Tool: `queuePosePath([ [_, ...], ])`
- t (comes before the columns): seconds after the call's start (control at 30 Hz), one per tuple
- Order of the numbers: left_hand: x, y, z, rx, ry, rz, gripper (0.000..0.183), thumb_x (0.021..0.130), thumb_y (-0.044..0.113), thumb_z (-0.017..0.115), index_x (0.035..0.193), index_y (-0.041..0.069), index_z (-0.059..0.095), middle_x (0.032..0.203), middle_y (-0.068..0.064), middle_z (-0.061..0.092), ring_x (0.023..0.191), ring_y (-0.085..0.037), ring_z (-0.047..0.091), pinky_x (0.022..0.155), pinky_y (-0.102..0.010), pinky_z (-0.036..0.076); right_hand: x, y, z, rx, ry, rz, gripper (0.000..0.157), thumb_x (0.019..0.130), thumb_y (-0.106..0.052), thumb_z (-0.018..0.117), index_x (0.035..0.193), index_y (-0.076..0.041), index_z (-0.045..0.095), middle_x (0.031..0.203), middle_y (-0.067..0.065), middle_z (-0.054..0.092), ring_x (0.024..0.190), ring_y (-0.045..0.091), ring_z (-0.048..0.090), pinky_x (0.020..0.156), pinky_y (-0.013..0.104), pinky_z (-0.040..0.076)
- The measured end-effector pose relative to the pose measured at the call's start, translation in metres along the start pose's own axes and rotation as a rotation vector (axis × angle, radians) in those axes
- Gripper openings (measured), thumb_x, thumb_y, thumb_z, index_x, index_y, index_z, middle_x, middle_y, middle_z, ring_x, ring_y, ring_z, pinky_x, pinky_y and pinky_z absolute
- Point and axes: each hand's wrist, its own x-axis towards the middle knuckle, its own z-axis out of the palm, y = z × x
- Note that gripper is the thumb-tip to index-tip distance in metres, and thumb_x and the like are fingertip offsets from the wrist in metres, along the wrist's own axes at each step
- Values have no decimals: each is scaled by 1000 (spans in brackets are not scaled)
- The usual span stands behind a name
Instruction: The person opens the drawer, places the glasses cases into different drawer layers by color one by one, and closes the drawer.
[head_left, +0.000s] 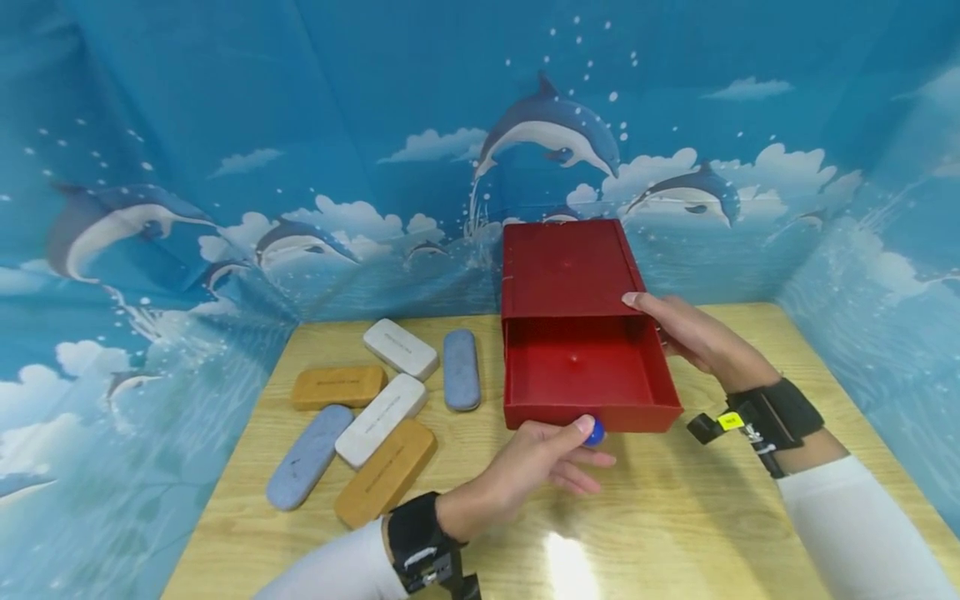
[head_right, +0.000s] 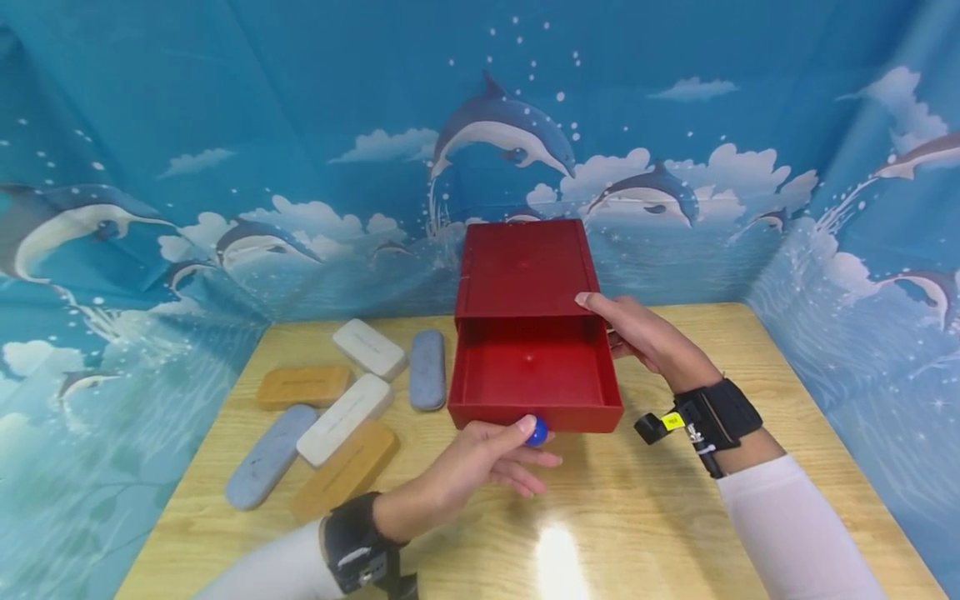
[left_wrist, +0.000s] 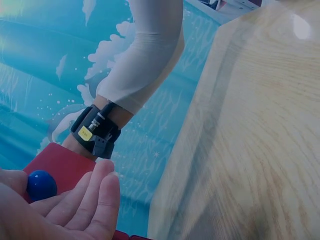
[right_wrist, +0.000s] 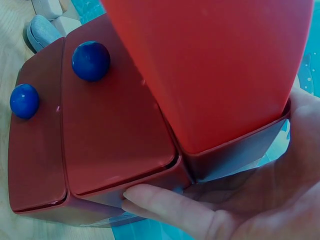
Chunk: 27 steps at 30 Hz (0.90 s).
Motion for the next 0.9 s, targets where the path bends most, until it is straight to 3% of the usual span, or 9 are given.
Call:
queuePosePath([
  [0.43, -11, -5, 4, 4, -30, 20, 43, 97, 47, 48, 114, 12, 66, 101, -8, 71, 78, -26, 69, 75, -41, 54, -3, 4, -1, 26, 0, -22, 61, 97, -53, 43, 130, -2, 46, 121, 25, 54, 94, 38, 63, 74, 53, 53],
  [0.9, -18, -11, 9, -6, -24, 1, 43, 97, 49, 47, 117, 15, 64, 102, -8, 71, 79, -27, 68, 73, -41, 55, 0, 5, 0, 37, -10, -25, 60, 97, -53, 42, 131, -2, 46, 122, 25, 53, 94, 39, 63, 73, 54, 53],
])
